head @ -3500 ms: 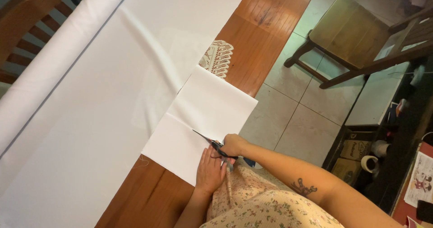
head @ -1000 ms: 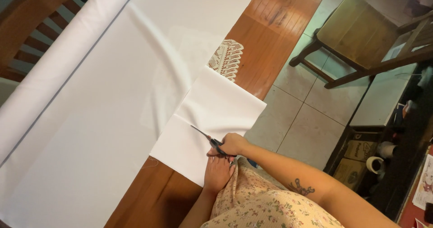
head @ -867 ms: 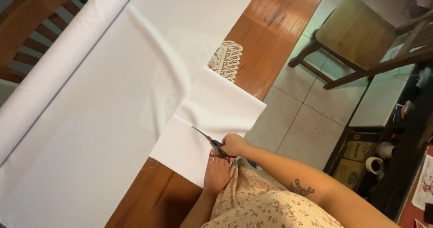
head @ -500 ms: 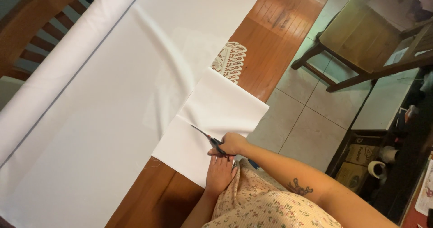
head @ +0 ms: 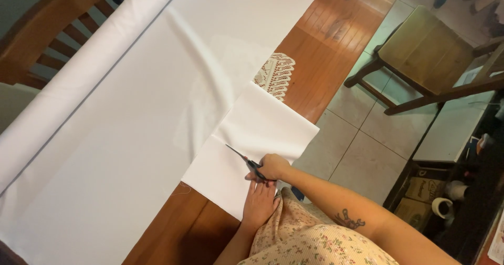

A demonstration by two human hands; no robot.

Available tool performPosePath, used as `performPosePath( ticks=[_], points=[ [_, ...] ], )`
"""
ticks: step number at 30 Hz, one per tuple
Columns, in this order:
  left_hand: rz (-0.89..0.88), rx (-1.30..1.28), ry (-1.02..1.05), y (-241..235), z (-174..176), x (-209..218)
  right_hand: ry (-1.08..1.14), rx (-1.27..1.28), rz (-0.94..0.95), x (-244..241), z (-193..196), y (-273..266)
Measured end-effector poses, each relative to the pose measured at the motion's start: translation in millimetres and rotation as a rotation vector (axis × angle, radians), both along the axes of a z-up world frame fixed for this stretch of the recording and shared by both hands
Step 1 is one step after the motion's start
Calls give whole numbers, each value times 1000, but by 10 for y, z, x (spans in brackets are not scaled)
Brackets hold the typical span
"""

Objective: Cutting rectangular sections of white fabric from a large roll using scissors on a wooden table.

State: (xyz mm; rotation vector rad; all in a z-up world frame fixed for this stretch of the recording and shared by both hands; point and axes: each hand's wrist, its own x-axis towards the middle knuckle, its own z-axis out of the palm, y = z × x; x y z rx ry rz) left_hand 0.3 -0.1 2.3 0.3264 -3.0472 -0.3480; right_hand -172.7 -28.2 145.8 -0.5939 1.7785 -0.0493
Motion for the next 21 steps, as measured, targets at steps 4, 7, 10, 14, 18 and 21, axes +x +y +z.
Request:
performPosePath(
  ticks=[4,7,10,14,18,21],
  points=[
    [-2,-5,9,0,-20,11,-33,-4,-65,28,21,-47],
    [0,-29,23,-5,-48,25,54,-39,-1,43,23,-100],
    [-19,-14,-11,1,-160,36,59,7,6,57,-32,-116],
    [-31,-14,11,-8,-165,24,52,-42,-34,57,-171,-95],
    [-32,-122,34,10,-213,55,-5,-12,-86,87,175,-213],
    [-13,-132,29,31,-304,50,36,4,-35,112,348,-301]
  ],
)
